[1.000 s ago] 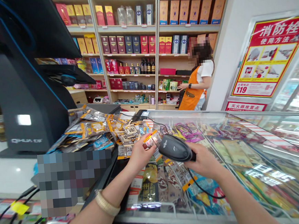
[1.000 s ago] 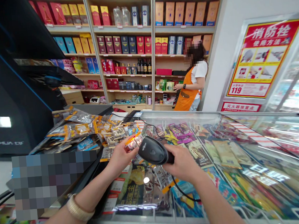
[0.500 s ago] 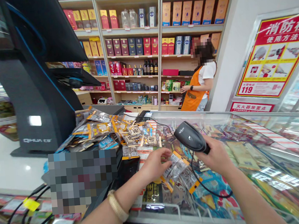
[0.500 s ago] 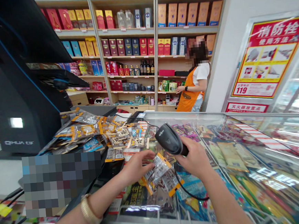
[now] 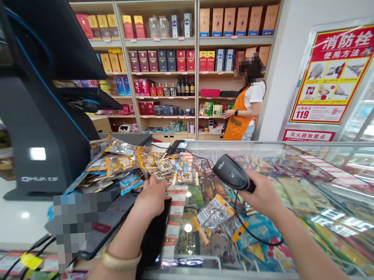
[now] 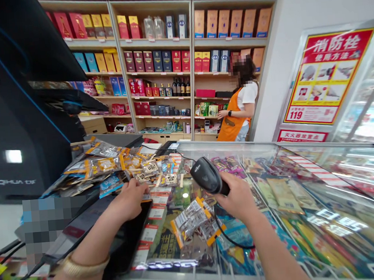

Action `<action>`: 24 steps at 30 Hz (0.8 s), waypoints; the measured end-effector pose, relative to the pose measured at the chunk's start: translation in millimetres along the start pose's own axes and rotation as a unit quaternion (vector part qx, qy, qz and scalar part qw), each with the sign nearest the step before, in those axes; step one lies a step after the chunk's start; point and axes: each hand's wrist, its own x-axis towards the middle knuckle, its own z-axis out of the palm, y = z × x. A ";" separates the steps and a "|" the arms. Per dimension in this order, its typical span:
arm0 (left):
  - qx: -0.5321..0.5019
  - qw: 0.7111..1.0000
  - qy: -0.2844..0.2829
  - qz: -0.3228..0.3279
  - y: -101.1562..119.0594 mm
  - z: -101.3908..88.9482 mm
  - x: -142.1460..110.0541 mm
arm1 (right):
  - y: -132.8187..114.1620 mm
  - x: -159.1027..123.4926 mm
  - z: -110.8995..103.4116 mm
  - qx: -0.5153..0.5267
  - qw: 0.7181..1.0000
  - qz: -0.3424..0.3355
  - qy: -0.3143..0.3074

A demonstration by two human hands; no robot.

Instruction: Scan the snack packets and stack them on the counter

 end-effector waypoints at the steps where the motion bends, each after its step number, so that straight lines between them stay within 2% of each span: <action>1: 0.003 1.000 0.009 -0.002 -1.1 0.5 2.0 | 0.3 -0.2 0.1 0.002 1.000 0.000 -0.002; 5: -0.017 0.998 0.061 0.005 -2.0 -2.2 8.6 | 0.7 0.3 0.0 0.004 1.000 0.003 -0.003; 7: -0.062 0.992 0.112 0.009 -3.2 -4.2 11.3 | 0.2 1.0 -0.3 0.005 1.000 0.004 -0.001; 9: -0.129 0.973 0.193 0.013 -4.6 -4.2 14.6 | -0.6 1.7 -0.8 0.004 1.000 0.008 -0.003; 11: -0.234 0.931 0.278 0.020 -4.2 -2.1 18.6 | -1.1 1.9 -1.1 0.003 1.000 0.011 -0.007; 13: -0.395 0.861 0.320 0.012 -0.2 0.1 22.0 | -1.0 1.6 -1.3 0.003 1.000 0.011 -0.005; 14: -0.491 0.811 0.317 -0.003 3.1 0.5 22.8 | -0.7 1.3 -1.3 0.004 1.000 0.009 -0.004; 16: -0.676 0.685 0.269 -0.040 11.2 -1.2 22.1 | -0.3 0.6 -1.4 0.012 1.000 0.002 -0.005; 18: -0.811 0.553 0.179 -0.064 18.9 -5.2 18.3 | -1.2 -0.2 -1.5 0.030 0.999 -0.010 -0.014; 20: -0.889 0.449 0.050 -0.072 24.4 -9.3 13.1 | -4.1 -0.8 -1.7 0.058 0.997 -0.024 -0.037; 22: -0.920 0.378 -0.077 -0.067 27.4 -10.7 8.7 | -9.0 -1.4 -1.9 0.082 0.994 -0.039 -0.066; 24: -0.929 0.336 -0.151 -0.044 28.1 -7.8 6.9 | -15.2 -2.1 -2.2 0.101 0.989 -0.056 -0.088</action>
